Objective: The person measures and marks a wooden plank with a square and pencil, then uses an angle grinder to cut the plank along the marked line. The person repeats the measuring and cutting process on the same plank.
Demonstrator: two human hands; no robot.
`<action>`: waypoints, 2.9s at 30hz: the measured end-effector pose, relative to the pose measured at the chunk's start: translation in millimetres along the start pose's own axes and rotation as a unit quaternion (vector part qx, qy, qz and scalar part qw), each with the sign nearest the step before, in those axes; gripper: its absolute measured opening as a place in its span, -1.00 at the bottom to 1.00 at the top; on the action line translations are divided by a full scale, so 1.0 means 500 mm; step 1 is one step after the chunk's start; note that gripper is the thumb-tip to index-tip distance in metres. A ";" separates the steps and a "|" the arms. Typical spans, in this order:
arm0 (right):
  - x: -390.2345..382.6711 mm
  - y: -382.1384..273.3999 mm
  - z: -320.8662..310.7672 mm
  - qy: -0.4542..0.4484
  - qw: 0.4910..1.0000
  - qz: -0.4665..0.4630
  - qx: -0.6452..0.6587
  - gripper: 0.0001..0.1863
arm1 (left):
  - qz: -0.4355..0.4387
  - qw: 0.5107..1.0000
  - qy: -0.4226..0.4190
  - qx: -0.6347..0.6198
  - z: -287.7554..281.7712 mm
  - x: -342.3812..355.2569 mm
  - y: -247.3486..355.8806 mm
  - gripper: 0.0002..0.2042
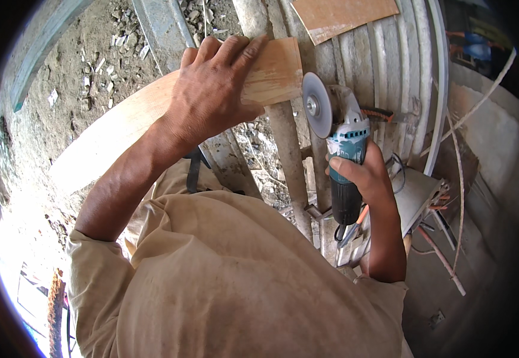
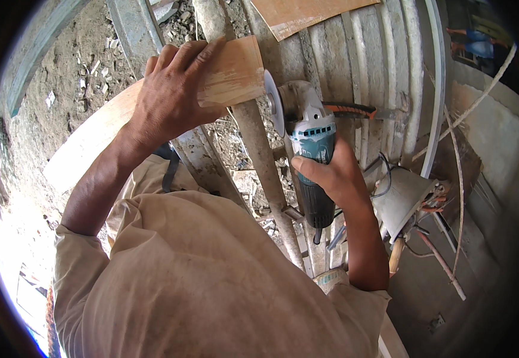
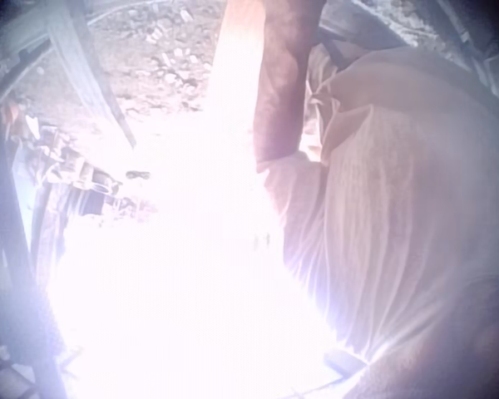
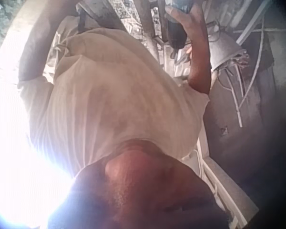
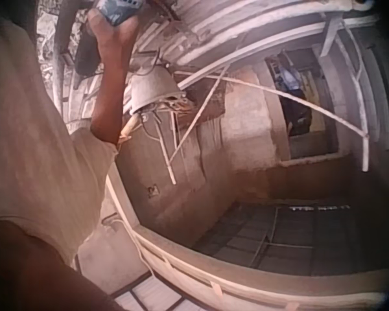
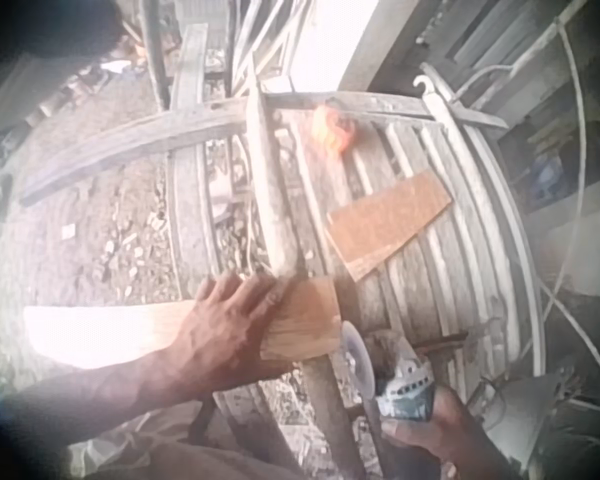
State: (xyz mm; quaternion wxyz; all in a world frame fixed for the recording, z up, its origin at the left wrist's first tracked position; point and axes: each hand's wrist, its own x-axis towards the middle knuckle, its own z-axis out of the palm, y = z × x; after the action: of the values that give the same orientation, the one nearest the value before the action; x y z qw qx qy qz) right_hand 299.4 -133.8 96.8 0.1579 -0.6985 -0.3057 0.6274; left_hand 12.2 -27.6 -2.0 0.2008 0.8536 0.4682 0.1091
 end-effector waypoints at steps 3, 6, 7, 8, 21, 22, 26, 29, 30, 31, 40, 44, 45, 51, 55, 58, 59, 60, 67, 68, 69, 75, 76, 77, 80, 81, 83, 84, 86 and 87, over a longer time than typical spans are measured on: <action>0.000 0.000 0.000 0.001 1.000 0.000 -0.004 -0.35 | -0.006 1.000 -0.004 -0.004 0.001 0.000 0.001 0.15; 0.002 0.002 0.001 -0.001 1.000 -0.008 0.000 -0.34 | -0.012 1.000 -0.015 -0.009 -0.004 0.002 0.003 0.15; 0.002 0.002 0.001 -0.001 1.000 -0.007 0.000 -0.35 | -0.014 1.000 -0.020 -0.010 -0.006 0.003 0.004 0.16; 0.002 0.000 0.002 -0.001 1.000 -0.005 0.001 -0.35 | -0.013 1.000 -0.017 -0.012 -0.005 0.003 0.004 0.15; 0.011 -0.012 0.005 0.021 1.000 -0.003 -0.019 -0.36 | -0.011 1.000 -0.012 -0.006 -0.001 0.000 0.002 0.12; 0.012 -0.012 0.005 0.018 1.000 -0.003 -0.020 -0.36 | -0.012 1.000 -0.014 -0.006 -0.001 0.000 0.002 0.12; 0.015 -0.012 0.004 0.018 1.000 -0.007 -0.016 -0.37 | -0.011 1.000 -0.013 -0.007 -0.001 -0.001 0.001 0.12; 0.016 -0.015 0.002 0.015 1.000 0.004 -0.021 -0.37 | -0.010 1.000 -0.015 -0.009 -0.002 0.000 0.002 0.13; 0.017 -0.017 0.001 0.012 1.000 0.010 -0.025 -0.37 | -0.009 1.000 -0.014 -0.009 -0.003 -0.001 0.002 0.13; 0.017 -0.018 0.001 0.012 1.000 0.010 -0.026 -0.37 | -0.009 1.000 -0.013 -0.009 -0.003 -0.001 0.001 0.13; 0.019 -0.025 0.008 0.018 1.000 -0.003 -0.017 -0.38 | -0.008 1.000 -0.010 -0.020 -0.003 -0.001 0.000 0.11; 0.024 -0.020 0.008 0.018 1.000 -0.011 -0.014 -0.37 | -0.007 1.000 -0.009 -0.022 -0.005 0.000 0.001 0.11; 0.025 -0.021 0.008 0.021 1.000 -0.010 -0.014 -0.37 | -0.008 1.000 -0.010 -0.020 -0.007 0.000 0.002 0.10; 0.028 -0.040 0.013 0.022 1.000 -0.016 -0.014 -0.37 | -0.009 1.000 -0.015 -0.017 -0.005 0.000 0.002 0.08; 0.030 -0.037 0.010 0.024 0.999 -0.015 -0.020 -0.36 | -0.007 1.000 -0.008 -0.017 -0.006 0.000 0.004 0.08; 0.033 -0.037 0.011 0.023 0.999 -0.015 -0.022 -0.36 | -0.006 1.000 -0.002 -0.015 -0.004 -0.001 0.002 0.08; 0.033 -0.041 0.012 0.020 1.000 -0.014 -0.020 -0.36 | -0.006 1.000 -0.002 -0.017 -0.003 -0.001 0.003 0.09; 0.033 -0.044 0.013 0.018 1.000 -0.012 -0.018 -0.36 | -0.006 1.000 -0.001 -0.018 -0.004 -0.001 0.004 0.09; 0.041 -0.043 0.012 0.023 0.999 -0.026 -0.013 -0.36 | 0.002 1.000 0.009 -0.016 0.001 -0.002 0.000 0.12; 0.040 -0.046 0.013 0.022 0.999 -0.026 -0.011 -0.37 | 0.002 1.000 0.010 -0.016 0.002 -0.003 0.001 0.12; 0.040 -0.049 0.013 0.020 0.999 -0.026 -0.010 -0.37 | 0.002 1.000 0.010 -0.015 0.002 -0.003 0.001 0.13; 0.047 -0.047 0.012 0.027 0.999 -0.041 -0.010 -0.42 | 0.000 1.000 0.005 -0.021 -0.005 -0.002 0.006 0.12; 0.047 -0.046 0.011 0.024 0.999 -0.037 -0.013 -0.42 | -0.001 1.000 0.004 -0.019 -0.006 -0.002 0.007 0.12; 0.048 -0.046 0.009 0.022 0.999 -0.034 -0.016 -0.43 | -0.002 1.000 0.005 -0.026 -0.005 -0.002 0.006 0.12; 0.052 -0.048 0.008 0.019 0.999 -0.030 -0.037 -0.39 | -0.005 0.999 0.006 -0.040 -0.006 0.000 0.006 0.11; 0.054 -0.050 0.007 0.017 0.998 -0.031 -0.046 -0.36 | -0.007 0.999 0.004 -0.040 -0.008 -0.001 0.007 0.10; 0.057 -0.044 0.005 0.022 0.998 -0.033 -0.045 -0.37 | -0.008 0.999 0.000 -0.038 -0.012 -0.001 0.008 0.09; 0.057 -0.043 0.007 0.025 0.998 -0.036 -0.044 -0.37 | -0.008 0.999 -0.001 -0.036 -0.012 -0.002 0.007 0.09; 0.054 -0.048 0.011 0.024 0.998 -0.035 -0.035 -0.36 | -0.009 0.999 -0.007 -0.035 -0.012 -0.001 0.006 0.09; 0.055 -0.048 0.012 0.025 0.998 -0.035 -0.036 -0.35 | -0.010 0.999 -0.011 -0.036 -0.013 -0.001 0.007 0.09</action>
State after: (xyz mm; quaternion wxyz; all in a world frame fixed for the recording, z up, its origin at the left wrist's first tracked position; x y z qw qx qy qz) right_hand 288.9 -99.2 88.7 0.1624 -0.7076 -0.3483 0.5929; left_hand 12.2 -28.1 5.2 0.2378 0.8421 0.4704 0.1143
